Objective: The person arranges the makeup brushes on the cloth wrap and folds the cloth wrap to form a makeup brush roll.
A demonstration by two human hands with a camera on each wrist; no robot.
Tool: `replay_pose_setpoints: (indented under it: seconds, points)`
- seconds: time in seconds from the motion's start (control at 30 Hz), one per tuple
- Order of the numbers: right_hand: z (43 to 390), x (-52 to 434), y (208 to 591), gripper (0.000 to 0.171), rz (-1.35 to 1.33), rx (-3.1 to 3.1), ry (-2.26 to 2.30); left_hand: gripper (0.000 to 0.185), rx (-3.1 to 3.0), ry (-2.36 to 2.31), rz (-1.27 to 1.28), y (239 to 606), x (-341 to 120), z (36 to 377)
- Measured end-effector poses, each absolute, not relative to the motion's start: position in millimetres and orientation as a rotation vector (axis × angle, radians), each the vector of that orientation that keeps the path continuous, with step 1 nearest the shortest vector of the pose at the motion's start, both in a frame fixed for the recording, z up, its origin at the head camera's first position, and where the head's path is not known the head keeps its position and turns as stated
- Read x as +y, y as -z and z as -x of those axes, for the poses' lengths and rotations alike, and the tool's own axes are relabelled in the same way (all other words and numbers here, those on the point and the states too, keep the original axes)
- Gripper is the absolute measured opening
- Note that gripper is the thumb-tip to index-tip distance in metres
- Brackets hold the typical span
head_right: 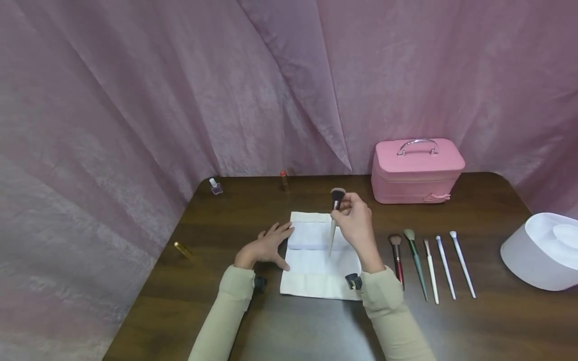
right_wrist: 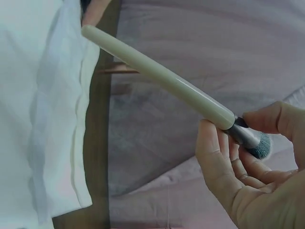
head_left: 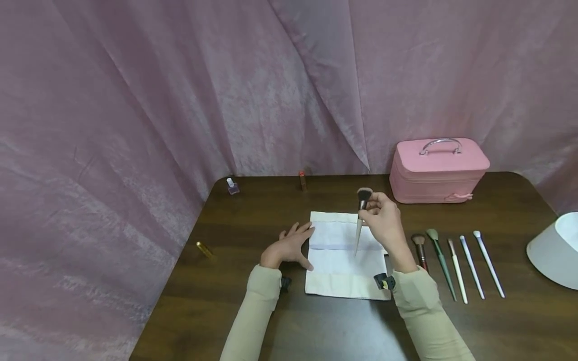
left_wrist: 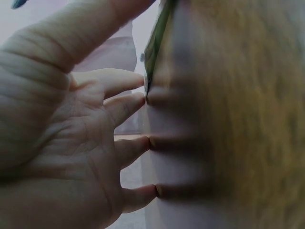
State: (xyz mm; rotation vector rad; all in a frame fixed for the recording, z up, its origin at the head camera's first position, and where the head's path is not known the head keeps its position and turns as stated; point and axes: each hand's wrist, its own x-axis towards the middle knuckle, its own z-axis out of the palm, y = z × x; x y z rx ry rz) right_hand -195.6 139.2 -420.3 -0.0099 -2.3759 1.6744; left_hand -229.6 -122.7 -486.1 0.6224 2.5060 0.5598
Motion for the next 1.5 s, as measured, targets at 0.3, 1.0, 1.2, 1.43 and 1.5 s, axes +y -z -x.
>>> replay_pose_setpoints:
  seconds: [0.3, 1.0, 1.2, 1.43, 1.5]
  points:
    - [200.0, 126.0, 430.2, 0.036, -0.009, -2.215, -1.753, 0.111, 2.527, -0.559, -0.65, 488.6, -123.8, 230.3]
    - [212.1, 82.0, 472.1, 0.039, 0.121, -1.917, -2.043, 0.111, 2.54, -0.529, -0.613, 485.9, -119.5, 231.6]
    - [215.5, 79.2, 479.9, 0.034, 0.264, -1.908, -2.156, 0.111, 2.538, -0.532, -0.607, 488.4, -119.0, 231.4]
    - [218.8, 77.7, 483.1, 0.034, 0.365, -1.851, -2.291, 0.111, 2.537, -0.537, -0.605, 488.0, -118.9, 230.5]
    - [220.5, 76.1, 483.6, 0.034, 0.373, -1.844, -2.313, 0.11, 2.536, -0.547, -0.595, 486.1, -119.2, 230.4]
